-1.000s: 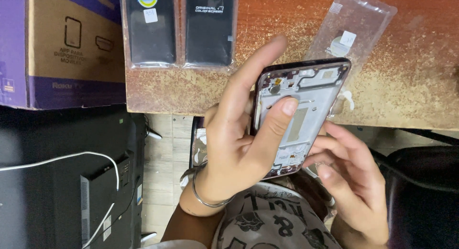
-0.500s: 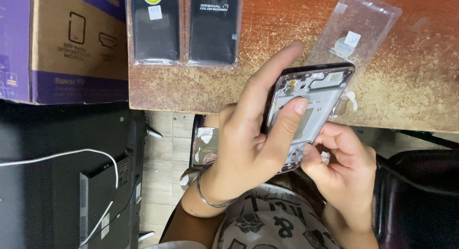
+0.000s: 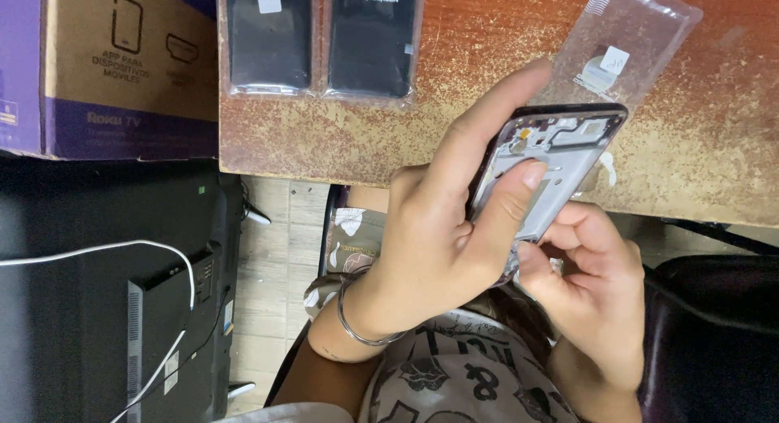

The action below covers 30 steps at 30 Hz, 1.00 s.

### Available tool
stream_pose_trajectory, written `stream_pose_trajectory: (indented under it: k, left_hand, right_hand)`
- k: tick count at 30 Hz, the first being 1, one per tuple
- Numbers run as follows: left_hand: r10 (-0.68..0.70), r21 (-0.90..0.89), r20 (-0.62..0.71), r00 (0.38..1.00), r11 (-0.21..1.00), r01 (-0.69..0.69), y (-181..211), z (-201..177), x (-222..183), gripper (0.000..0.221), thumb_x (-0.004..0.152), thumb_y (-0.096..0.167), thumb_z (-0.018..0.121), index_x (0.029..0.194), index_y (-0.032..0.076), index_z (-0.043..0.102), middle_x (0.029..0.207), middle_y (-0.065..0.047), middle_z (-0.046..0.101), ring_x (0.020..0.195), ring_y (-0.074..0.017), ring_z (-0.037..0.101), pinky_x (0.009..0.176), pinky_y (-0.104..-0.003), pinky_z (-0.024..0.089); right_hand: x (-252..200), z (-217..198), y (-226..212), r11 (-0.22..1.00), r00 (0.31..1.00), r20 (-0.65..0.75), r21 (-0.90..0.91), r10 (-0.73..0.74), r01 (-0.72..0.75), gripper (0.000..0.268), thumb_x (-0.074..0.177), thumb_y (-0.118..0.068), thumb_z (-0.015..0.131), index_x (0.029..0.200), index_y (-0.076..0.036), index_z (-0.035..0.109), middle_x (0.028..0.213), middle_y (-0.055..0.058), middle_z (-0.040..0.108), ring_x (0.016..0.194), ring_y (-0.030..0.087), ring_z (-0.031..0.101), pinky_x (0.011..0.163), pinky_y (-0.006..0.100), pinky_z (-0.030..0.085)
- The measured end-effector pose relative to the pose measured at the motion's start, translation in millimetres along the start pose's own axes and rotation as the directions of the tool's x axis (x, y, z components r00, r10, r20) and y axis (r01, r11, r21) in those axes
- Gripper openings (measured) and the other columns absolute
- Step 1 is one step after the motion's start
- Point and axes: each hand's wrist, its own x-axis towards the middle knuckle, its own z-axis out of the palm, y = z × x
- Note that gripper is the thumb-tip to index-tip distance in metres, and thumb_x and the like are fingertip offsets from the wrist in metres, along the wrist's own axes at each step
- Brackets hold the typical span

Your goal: Unpacking and inspecting smartphone components and frames on a repair bench.

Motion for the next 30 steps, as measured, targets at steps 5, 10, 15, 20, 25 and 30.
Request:
stream_pose_trajectory:
  k: [5,10,15,20,25,30]
  left_hand:
    - [0.015,-0.017,-0.010,1.000,1.000,-0.015,-2.0,-0.8,-0.6,0.040,0.099,0.022,0.048,0.136,0.016,0.037,0.133,0.002,0.059,0.047,-0.0025,0.039,0.045,-0.016,0.035]
    - [-0.015,-0.007,0.010,1.000,1.000,0.015,1.8,-2.0,1.1,0.040,0.098,0.024,0.046,0.136,0.017,0.037,0.134,0.004,0.058,0.054,-0.0027,0.047,0.051,-0.015,0.041]
    - [-0.019,-0.009,0.025,1.000,1.000,0.020,1.1,-1.4,0.5,0.040,0.098,0.025,0.045,0.137,0.018,0.036,0.139,0.003,0.054,0.075,-0.0041,0.065,0.066,-0.015,0.051]
    - [-0.006,-0.015,0.013,1.000,1.000,0.006,-0.4,-1.3,0.0,0.041,0.098,0.024,0.047,0.137,0.016,0.036,0.139,0.004,0.054,0.052,-0.0025,0.046,0.051,-0.015,0.042]
    - [0.013,-0.017,0.021,1.000,1.000,-0.012,-0.5,0.1,0.5,0.040,0.099,0.025,0.043,0.138,0.017,0.036,0.143,0.003,0.051,0.093,-0.0051,0.069,0.078,-0.016,0.056]
    - [-0.005,-0.006,0.007,1.000,1.000,0.005,-0.1,-0.3,-0.2,0.041,0.098,0.026,0.045,0.137,0.015,0.037,0.138,0.004,0.053,0.057,-0.0035,0.049,0.054,-0.016,0.042]
  right_hand:
    - [-0.9,-4.3,1.8,0.974,0.998,0.069,0.227,0.005,-0.021,0.026,0.083,-0.005,0.056,0.108,0.004,0.054,0.091,0.009,0.069,0.078,0.009,0.060,0.076,0.021,0.048]
    - [0.1,-4.1,3.3,0.981,0.998,0.061,0.193,-0.012,0.000,0.034,0.079,-0.007,0.061,0.110,0.003,0.053,0.097,0.010,0.068,0.085,0.010,0.060,0.085,0.023,0.046]
    - [0.6,-2.4,-0.1,0.987,0.998,0.062,0.157,0.029,-0.038,0.029,0.081,-0.007,0.059,0.108,0.001,0.054,0.095,0.008,0.069,0.082,0.008,0.059,0.080,0.022,0.047]
    - [-0.2,-5.1,4.9,0.954,0.994,0.102,0.295,0.022,-0.052,0.033,0.079,-0.005,0.059,0.110,0.004,0.053,0.096,0.011,0.068,0.084,0.010,0.061,0.084,0.023,0.047]
    - [-0.1,1.2,-7.3,0.912,0.994,0.080,0.398,0.074,-0.100,0.028,0.081,-0.002,0.057,0.108,0.003,0.053,0.097,0.012,0.068,0.085,0.011,0.059,0.083,0.024,0.047]
    - [-4.1,-1.0,2.3,0.818,0.985,0.126,0.549,0.119,-0.169,0.032,0.083,-0.006,0.054,0.112,0.006,0.050,0.103,0.016,0.066,0.086,0.014,0.060,0.078,0.024,0.047]
